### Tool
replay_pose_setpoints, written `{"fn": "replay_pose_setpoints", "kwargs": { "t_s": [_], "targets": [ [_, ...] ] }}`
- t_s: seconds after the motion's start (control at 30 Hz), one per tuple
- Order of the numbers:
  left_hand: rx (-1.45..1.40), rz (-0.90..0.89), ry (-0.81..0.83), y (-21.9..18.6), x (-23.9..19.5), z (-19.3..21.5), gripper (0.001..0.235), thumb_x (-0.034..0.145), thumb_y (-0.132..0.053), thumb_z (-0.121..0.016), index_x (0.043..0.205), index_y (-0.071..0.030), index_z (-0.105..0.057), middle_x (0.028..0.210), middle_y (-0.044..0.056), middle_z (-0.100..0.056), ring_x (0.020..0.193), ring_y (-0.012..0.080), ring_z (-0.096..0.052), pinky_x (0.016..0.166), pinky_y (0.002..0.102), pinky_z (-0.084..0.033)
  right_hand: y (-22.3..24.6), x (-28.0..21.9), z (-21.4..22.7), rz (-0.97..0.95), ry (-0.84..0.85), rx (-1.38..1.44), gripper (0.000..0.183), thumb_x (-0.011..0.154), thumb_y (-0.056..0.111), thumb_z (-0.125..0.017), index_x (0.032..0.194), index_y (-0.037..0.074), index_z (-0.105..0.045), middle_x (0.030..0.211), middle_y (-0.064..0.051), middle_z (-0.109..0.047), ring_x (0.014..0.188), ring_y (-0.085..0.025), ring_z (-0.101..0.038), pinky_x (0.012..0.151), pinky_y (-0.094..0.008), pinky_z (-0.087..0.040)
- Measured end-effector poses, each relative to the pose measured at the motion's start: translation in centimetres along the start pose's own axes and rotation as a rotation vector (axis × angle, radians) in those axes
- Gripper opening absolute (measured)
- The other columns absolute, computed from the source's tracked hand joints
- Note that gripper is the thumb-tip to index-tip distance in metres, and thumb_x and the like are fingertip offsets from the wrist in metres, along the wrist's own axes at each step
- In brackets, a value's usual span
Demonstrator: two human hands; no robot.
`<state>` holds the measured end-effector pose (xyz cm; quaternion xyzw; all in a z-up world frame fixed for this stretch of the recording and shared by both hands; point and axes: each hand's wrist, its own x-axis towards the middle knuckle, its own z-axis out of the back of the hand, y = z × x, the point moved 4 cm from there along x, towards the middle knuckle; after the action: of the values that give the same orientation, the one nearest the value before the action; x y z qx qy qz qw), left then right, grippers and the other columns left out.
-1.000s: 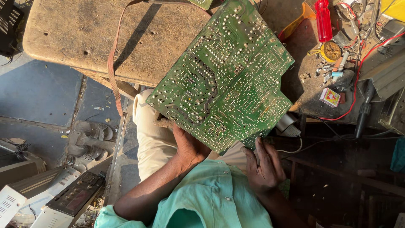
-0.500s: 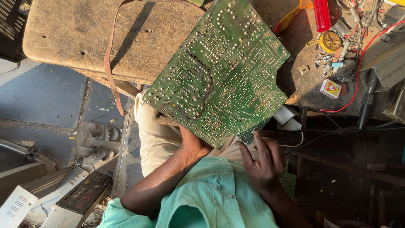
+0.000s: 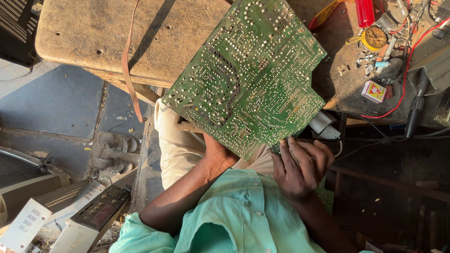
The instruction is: The person scrubs a green circuit board with a yellow toothbrush and then uses a soldering iron to touch various points on the board. The person flips the board over to work on both sides.
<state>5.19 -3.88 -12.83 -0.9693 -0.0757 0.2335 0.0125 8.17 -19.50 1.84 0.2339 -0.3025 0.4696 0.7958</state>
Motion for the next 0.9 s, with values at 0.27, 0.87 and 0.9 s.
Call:
{"fn": "replay_pose_setpoints", "kwargs": {
  "t_s": [0.27,0.87,0.9],
  "targets": [
    [0.052,-0.059,-0.006,-0.5,-0.4,-0.1,0.071,0.093,-0.066,-0.057,0.132,-0.006,-0.063,0.124,0.011,-0.068,0.113,0.0269,-0.065,0.100,0.049,-0.054,-0.1,-0.6,0.4,-0.024,-0.004,-0.006,0.026,0.090,0.012,-0.086,0.111,-0.003,-0.078,0.113,-0.007,-0.071,0.103,-0.026,-0.060,0.112,-0.053,-0.036],
    [0.160,-0.216,0.009,-1.0,-1.4,-0.2,0.067,0.093,-0.066,-0.056,0.131,-0.010,-0.062,0.123,0.010,-0.067,0.109,0.0284,-0.066,0.094,0.051,-0.056,0.5,-0.2,1.3,-0.092,0.002,0.032,0.032,0.087,0.017,-0.085,0.111,-0.001,-0.076,0.107,-0.006,-0.071,0.093,-0.023,-0.057,0.102,-0.052,-0.039],
    [0.176,-0.222,0.006,-0.8,-1.3,-0.2,0.067,0.094,-0.066,-0.056,0.131,-0.011,-0.062,0.123,0.009,-0.067,0.110,0.0284,-0.066,0.094,0.050,-0.056,0.5,-0.1,1.4,-0.092,-0.005,0.031,0.033,0.086,0.017,-0.086,0.111,-0.002,-0.076,0.106,-0.005,-0.071,0.092,-0.023,-0.057,0.102,-0.052,-0.039]
  ]
}}
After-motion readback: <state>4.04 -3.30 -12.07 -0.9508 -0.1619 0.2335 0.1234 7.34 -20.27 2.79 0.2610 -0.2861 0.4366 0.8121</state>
